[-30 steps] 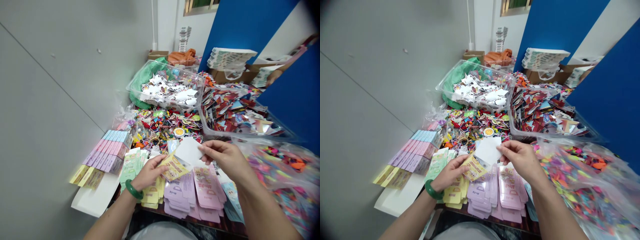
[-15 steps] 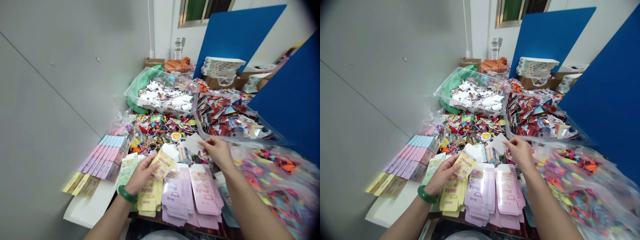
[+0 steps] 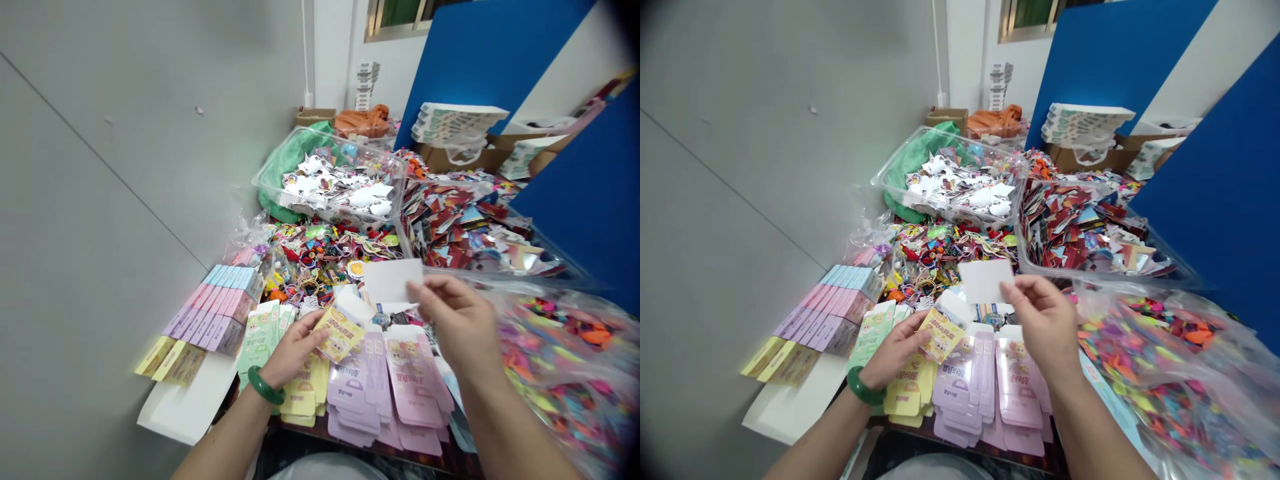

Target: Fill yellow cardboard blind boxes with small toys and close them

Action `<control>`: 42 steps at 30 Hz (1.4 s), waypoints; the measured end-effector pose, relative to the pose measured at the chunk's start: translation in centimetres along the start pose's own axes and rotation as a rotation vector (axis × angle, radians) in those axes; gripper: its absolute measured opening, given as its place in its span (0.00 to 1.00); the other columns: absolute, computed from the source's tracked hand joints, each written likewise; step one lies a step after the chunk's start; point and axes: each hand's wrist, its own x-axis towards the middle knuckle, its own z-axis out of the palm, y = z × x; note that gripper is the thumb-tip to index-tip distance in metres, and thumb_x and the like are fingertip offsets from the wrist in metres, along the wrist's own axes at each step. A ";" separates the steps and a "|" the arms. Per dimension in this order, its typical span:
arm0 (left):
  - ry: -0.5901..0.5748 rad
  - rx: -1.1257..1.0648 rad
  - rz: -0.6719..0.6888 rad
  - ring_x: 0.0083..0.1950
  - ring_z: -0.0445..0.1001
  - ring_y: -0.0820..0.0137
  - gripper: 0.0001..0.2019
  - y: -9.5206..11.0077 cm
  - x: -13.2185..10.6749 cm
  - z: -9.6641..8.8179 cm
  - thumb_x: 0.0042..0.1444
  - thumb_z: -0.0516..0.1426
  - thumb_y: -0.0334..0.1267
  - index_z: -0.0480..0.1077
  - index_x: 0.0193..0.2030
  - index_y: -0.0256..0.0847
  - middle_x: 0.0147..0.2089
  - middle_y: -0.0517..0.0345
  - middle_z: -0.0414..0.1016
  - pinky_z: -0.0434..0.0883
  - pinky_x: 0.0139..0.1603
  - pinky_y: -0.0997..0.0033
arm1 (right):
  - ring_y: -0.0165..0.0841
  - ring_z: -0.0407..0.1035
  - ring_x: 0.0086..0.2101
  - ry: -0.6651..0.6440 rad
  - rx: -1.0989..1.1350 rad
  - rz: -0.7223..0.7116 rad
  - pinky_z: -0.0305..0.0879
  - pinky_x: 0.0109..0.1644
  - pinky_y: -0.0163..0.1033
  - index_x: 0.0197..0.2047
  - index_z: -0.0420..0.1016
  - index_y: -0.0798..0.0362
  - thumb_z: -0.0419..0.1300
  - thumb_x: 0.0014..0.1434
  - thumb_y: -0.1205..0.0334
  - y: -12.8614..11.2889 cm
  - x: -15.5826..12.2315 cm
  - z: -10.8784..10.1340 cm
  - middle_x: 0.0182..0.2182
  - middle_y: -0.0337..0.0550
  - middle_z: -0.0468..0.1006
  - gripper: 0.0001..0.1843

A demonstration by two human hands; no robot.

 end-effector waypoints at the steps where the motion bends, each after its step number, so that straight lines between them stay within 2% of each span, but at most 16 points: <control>1: 0.004 0.010 -0.004 0.46 0.77 0.63 0.26 0.0 0.0 0.1 0.53 0.64 0.46 0.69 0.58 0.40 0.55 0.49 0.76 0.73 0.37 0.72 | 0.27 0.63 0.21 -0.054 -0.020 -0.001 0.58 0.22 0.32 0.29 0.74 0.51 0.68 0.48 0.52 -0.2 -0.6 0.4 0.21 0.36 0.72 0.12; 5: -0.012 0.033 -0.009 0.43 0.77 0.65 0.27 0.0 0.1 0.3 0.54 0.63 0.46 0.68 0.59 0.40 0.53 0.49 0.77 0.72 0.33 0.73 | 0.27 0.61 0.21 -0.160 -0.125 -0.004 0.57 0.24 0.33 0.26 0.73 0.52 0.65 0.49 0.52 0.4 -1.5 1.0 0.21 0.36 0.71 0.12; 8: -0.015 0.054 0.011 0.47 0.76 0.63 0.27 0.0 0.1 0.2 0.54 0.63 0.46 0.68 0.58 0.39 0.52 0.50 0.77 0.73 0.41 0.70 | 0.29 0.62 0.24 -0.249 -0.244 -0.035 0.58 0.27 0.35 0.29 0.76 0.52 0.63 0.51 0.53 1.0 -1.2 0.5 0.24 0.38 0.73 0.10; 11: -0.017 0.083 0.010 0.52 0.74 0.61 0.27 0.1 0.1 0.0 0.52 0.64 0.47 0.70 0.57 0.39 0.55 0.49 0.76 0.71 0.51 0.65 | 0.31 0.65 0.27 -0.394 -0.344 -0.033 0.59 0.29 0.35 0.31 0.78 0.51 0.61 0.53 0.54 0.9 -0.6 -0.6 0.25 0.38 0.75 0.10; 15: -0.059 0.121 -0.022 0.55 0.73 0.58 0.27 0.1 0.1 -0.1 0.51 0.65 0.48 0.71 0.56 0.39 0.57 0.49 0.75 0.70 0.53 0.62 | 0.31 0.65 0.25 -0.581 -0.454 -0.006 0.59 0.28 0.35 0.29 0.79 0.51 0.59 0.54 0.55 0.4 0.3 -1.6 0.24 0.38 0.76 0.10; 17: -0.067 0.145 -0.035 0.54 0.73 0.58 0.27 0.1 0.1 -0.2 0.51 0.64 0.48 0.71 0.56 0.40 0.57 0.49 0.75 0.70 0.53 0.61 | 0.31 0.67 0.26 -0.617 -0.502 -0.023 0.60 0.29 0.35 0.30 0.80 0.50 0.59 0.54 0.56 0.2 0.5 -1.6 0.25 0.38 0.77 0.10; 22: -0.046 0.178 -0.026 0.53 0.74 0.58 0.24 0.2 0.1 -0.2 0.52 0.64 0.47 0.72 0.55 0.41 0.55 0.50 0.76 0.70 0.53 0.60 | 0.32 0.65 0.24 -0.610 -0.544 -0.075 0.59 0.26 0.35 0.28 0.79 0.48 0.58 0.54 0.55 0.2 0.5 -1.4 0.22 0.37 0.75 0.11; 26: -0.067 0.183 -0.015 0.54 0.73 0.58 0.23 0.5 0.0 -0.2 0.51 0.64 0.46 0.73 0.54 0.42 0.56 0.51 0.76 0.70 0.54 0.61 | 0.31 0.65 0.25 -0.684 -0.517 -0.059 0.59 0.27 0.34 0.30 0.79 0.50 0.58 0.56 0.54 0.2 0.7 -1.4 0.23 0.38 0.75 0.12; 29: -0.092 0.168 -0.027 0.53 0.73 0.59 0.24 0.6 0.0 -0.1 0.52 0.64 0.46 0.72 0.55 0.42 0.56 0.51 0.75 0.70 0.54 0.62 | 0.31 0.65 0.25 -0.723 -0.523 -0.062 0.58 0.27 0.34 0.29 0.78 0.50 0.57 0.56 0.56 0.2 0.1 -0.6 0.23 0.37 0.75 0.11; 33: -0.067 0.144 -0.040 0.51 0.74 0.59 0.25 0.5 0.1 0.1 0.51 0.64 0.48 0.72 0.55 0.41 0.54 0.50 0.75 0.71 0.51 0.62 | 0.31 0.64 0.22 -0.547 -0.660 -0.147 0.55 0.27 0.35 0.29 0.76 0.49 0.58 0.54 0.58 -0.1 -1.1 0.7 0.21 0.36 0.74 0.07; 35: -0.049 0.137 -0.034 0.51 0.74 0.59 0.25 0.6 0.2 0.2 0.51 0.64 0.48 0.72 0.55 0.40 0.54 0.50 0.76 0.71 0.51 0.62 | 0.31 0.65 0.23 -0.485 -0.672 -0.184 0.56 0.29 0.36 0.28 0.76 0.49 0.58 0.56 0.57 -0.2 -1.5 1.0 0.21 0.37 0.75 0.09; 38: -0.050 0.127 -0.025 0.52 0.74 0.59 0.25 0.7 0.2 0.6 0.51 0.65 0.47 0.72 0.55 0.39 0.54 0.50 0.76 0.70 0.51 0.63 | 0.33 0.68 0.27 -0.472 -0.659 -0.236 0.59 0.33 0.38 0.27 0.78 0.49 0.58 0.57 0.57 -0.1 -1.5 1.1 0.25 0.40 0.76 0.11; 42: -0.063 0.103 -0.004 0.51 0.74 0.60 0.26 0.7 0.3 0.9 0.50 0.65 0.46 0.72 0.55 0.40 0.53 0.51 0.76 0.71 0.51 0.65 | 0.40 0.69 0.40 -0.526 -0.639 -0.307 0.63 0.44 0.44 0.27 0.82 0.47 0.62 0.54 0.62 0.5 -1.4 1.5 0.35 0.45 0.78 0.08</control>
